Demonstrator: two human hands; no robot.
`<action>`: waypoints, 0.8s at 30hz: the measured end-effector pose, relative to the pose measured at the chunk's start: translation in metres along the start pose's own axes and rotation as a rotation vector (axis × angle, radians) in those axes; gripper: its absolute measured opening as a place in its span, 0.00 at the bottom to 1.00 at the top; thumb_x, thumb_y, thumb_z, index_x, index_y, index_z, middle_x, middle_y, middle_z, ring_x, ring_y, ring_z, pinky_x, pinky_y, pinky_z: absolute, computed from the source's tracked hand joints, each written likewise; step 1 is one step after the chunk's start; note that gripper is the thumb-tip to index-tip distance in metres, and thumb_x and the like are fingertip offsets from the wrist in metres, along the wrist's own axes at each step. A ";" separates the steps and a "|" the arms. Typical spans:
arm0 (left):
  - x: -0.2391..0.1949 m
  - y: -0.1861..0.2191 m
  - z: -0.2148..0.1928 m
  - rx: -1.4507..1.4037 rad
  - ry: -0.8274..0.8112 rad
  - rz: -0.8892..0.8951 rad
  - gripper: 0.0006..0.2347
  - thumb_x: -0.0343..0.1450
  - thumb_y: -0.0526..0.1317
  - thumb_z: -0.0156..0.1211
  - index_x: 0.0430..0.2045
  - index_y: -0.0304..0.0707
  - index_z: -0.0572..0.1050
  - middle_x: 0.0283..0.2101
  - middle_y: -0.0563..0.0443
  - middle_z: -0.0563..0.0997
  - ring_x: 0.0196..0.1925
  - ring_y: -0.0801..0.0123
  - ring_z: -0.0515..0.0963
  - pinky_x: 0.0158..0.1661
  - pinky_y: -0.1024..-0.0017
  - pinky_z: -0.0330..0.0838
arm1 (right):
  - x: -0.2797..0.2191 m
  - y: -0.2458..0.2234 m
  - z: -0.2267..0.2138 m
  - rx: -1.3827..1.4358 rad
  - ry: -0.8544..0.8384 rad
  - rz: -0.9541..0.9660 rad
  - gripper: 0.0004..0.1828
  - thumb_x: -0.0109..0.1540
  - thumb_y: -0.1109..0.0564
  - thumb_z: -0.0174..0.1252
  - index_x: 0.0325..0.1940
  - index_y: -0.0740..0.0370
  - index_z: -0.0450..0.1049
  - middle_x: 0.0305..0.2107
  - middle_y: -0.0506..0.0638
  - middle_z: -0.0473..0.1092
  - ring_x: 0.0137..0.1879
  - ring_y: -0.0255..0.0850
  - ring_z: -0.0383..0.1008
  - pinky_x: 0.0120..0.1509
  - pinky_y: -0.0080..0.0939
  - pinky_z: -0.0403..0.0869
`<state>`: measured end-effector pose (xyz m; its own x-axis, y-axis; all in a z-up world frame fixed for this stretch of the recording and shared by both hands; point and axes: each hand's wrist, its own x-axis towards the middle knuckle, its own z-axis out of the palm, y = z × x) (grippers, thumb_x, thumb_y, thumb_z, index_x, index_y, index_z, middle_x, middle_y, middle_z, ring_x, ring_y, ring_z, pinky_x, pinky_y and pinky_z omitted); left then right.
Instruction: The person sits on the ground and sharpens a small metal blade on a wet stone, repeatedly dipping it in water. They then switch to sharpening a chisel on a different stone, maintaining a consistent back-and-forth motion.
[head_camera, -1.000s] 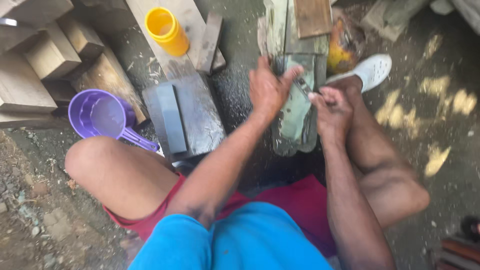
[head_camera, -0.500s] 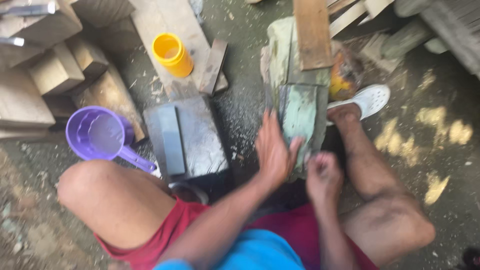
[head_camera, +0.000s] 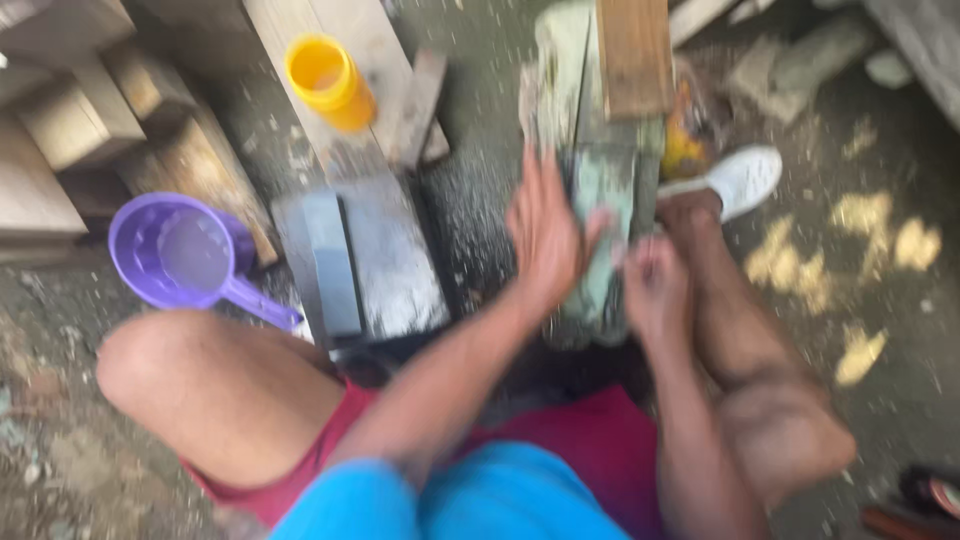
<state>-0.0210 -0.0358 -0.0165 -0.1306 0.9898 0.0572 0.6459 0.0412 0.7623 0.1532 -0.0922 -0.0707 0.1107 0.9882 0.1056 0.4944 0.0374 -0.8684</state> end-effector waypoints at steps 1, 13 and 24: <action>0.027 0.008 0.013 -0.020 0.003 -0.067 0.47 0.63 0.51 0.72 0.71 0.27 0.48 0.76 0.26 0.47 0.71 0.36 0.60 0.66 0.42 0.52 | 0.035 0.011 -0.001 0.012 0.009 -0.104 0.14 0.69 0.60 0.62 0.35 0.63 0.63 0.26 0.44 0.63 0.34 0.33 0.62 0.41 0.36 0.67; -0.027 0.002 -0.012 -0.001 -0.055 -0.049 0.47 0.63 0.49 0.72 0.71 0.25 0.45 0.75 0.25 0.45 0.71 0.34 0.58 0.64 0.40 0.50 | -0.022 -0.038 -0.006 -0.125 -0.043 0.148 0.11 0.67 0.58 0.60 0.34 0.62 0.66 0.26 0.45 0.66 0.33 0.30 0.66 0.37 0.33 0.69; -0.088 -0.005 -0.029 -0.017 -0.158 -0.115 0.48 0.64 0.54 0.72 0.69 0.24 0.44 0.74 0.21 0.43 0.69 0.33 0.56 0.61 0.38 0.48 | -0.074 -0.042 0.000 -0.060 -0.026 0.150 0.12 0.63 0.60 0.63 0.33 0.62 0.64 0.25 0.46 0.60 0.33 0.31 0.61 0.37 0.36 0.68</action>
<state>-0.0344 -0.1270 -0.0072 -0.0820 0.9878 -0.1321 0.6206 0.1543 0.7688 0.1245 -0.1672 -0.0418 0.1650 0.9856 -0.0365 0.5250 -0.1191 -0.8427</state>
